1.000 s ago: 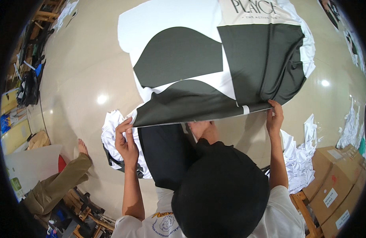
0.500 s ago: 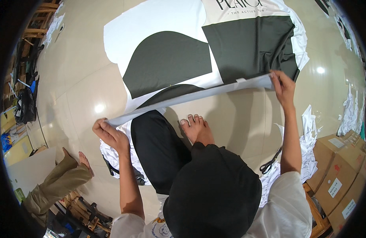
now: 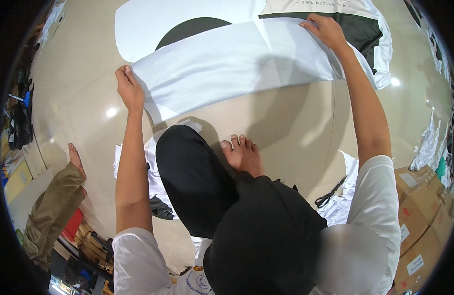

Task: The person sits on the floor and unfolds a white fabric banner with a logo. They smooth the fabric, fold it, and use scissors to cut along the fold line. The person then unfolds a dark green fabric piece and cuts it into two symmetrical shapes.

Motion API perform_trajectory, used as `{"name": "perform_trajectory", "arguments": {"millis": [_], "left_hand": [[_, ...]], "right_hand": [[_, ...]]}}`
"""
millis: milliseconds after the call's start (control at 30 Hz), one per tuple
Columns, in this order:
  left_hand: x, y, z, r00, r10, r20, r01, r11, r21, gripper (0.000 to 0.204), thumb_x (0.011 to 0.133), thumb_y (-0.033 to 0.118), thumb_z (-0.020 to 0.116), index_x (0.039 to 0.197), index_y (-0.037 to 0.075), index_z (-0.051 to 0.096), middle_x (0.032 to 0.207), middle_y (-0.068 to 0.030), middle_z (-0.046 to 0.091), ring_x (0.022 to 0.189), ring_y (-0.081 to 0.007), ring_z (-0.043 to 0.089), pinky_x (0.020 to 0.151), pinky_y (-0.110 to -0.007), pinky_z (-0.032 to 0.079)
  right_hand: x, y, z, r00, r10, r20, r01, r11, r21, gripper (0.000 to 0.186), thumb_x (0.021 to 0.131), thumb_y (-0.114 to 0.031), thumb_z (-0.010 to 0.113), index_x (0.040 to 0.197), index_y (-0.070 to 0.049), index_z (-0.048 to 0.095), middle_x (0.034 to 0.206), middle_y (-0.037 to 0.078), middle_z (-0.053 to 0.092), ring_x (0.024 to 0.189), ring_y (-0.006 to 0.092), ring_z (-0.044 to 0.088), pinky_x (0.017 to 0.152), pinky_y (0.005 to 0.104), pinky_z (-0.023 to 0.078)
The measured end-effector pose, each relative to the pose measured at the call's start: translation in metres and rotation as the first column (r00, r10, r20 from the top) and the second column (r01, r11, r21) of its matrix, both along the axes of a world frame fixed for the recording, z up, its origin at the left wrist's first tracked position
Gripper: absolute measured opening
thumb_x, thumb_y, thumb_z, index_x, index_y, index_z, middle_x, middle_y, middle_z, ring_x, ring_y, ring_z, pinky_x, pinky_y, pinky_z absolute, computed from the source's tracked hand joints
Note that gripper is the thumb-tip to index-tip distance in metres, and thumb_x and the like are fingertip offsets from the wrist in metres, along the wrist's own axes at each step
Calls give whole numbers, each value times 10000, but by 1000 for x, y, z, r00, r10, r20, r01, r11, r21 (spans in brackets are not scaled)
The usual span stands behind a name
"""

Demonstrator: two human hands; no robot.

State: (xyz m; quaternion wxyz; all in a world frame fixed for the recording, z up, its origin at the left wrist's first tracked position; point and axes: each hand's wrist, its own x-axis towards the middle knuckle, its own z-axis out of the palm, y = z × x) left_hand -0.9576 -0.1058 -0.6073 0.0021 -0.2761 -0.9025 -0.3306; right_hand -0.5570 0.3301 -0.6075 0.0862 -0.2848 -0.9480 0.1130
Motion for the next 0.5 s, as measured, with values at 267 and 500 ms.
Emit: {"name": "perform_trajectory", "arguments": {"millis": [267,500], "left_hand": [[-9,-4,-23,1000,5,18,-5,999,-34,295,1139,294,495,1207,28,605,979,-144,713,839,-261,662,821,-393,531],[-14,-3,-26,1000,-5,-1,5,1000,-6,298,1135,301,511,1205,30,615,948,-135,707,814,-238,643,806,-378,530]], "right_hand": [[-14,-4,4,984,-144,105,157,980,-125,411,964,-475,742,1042,-72,726,826,163,716,774,365,700,752,450,550],[-19,6,7,991,-122,59,128,986,-108,398,915,-433,754,958,-40,705,867,255,719,850,441,710,740,517,538]]}}
